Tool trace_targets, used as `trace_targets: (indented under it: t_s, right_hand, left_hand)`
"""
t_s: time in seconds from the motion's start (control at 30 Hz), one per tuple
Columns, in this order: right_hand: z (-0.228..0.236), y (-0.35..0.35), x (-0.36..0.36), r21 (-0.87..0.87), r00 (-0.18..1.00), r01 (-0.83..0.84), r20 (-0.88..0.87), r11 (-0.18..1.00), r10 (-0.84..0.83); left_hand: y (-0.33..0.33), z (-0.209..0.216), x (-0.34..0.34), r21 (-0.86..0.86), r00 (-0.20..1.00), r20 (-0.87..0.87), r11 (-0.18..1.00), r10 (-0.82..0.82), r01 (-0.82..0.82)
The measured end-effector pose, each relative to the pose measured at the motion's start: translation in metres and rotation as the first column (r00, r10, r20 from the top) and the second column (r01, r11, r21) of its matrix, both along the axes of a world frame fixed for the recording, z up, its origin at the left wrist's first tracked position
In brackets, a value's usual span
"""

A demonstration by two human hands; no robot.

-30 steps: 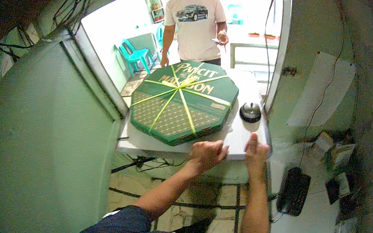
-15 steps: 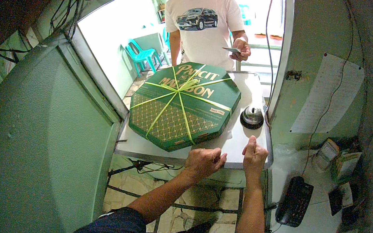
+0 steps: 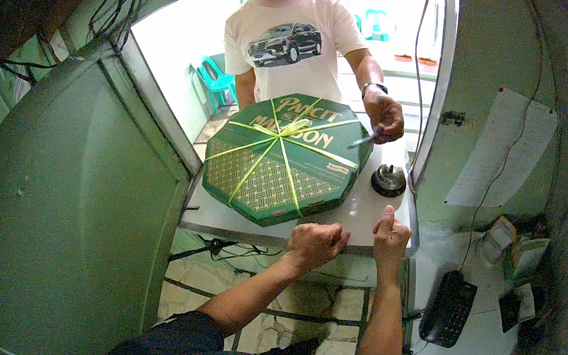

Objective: The person assembles a large round tray of pancit by adding toppings with tongs, then wraps the tray in plastic and a branded cardboard cover. They secure the package with rubber bands and scissors, carry it to a counter, and hand it to a customer.

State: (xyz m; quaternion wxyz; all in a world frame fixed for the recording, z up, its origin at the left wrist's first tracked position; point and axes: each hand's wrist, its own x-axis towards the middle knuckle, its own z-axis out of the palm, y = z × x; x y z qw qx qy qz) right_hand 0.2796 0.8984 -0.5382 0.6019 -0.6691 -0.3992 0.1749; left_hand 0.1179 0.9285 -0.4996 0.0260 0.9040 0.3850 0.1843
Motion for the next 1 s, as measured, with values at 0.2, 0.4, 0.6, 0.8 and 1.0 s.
trace_targets:
  t_s: [0.2,0.4,0.6,0.8,1.0]
  right_hand:
    - [0.007,0.000,-0.008,0.041,0.996,0.044,-0.077,0.998,-0.041]
    - [-0.016,-0.018,-0.011,0.154,0.988,0.098,-0.138,0.983,-0.077]
    - [0.014,0.000,-0.029,0.233,0.981,0.175,-0.122,0.957,-0.150]
    - [0.013,0.032,-0.034,-0.225,0.982,0.174,0.107,0.959,-0.153]
    - [0.007,0.057,-0.036,-0.084,0.955,0.293,-0.026,0.953,-0.296]
  left_hand:
    - [0.002,0.000,-0.004,-0.008,1.000,0.015,1.000,0.004,-0.003]
    - [-0.005,-0.016,-0.008,-0.036,0.997,0.078,0.999,-0.009,0.012]
    - [0.005,-0.019,-0.014,0.040,0.998,0.047,0.998,0.049,-0.050]
    - [0.005,-0.019,-0.014,0.064,0.998,0.034,0.997,0.045,-0.047]
    - [0.013,-0.031,-0.017,-0.016,0.987,0.163,1.000,0.004,-0.002]
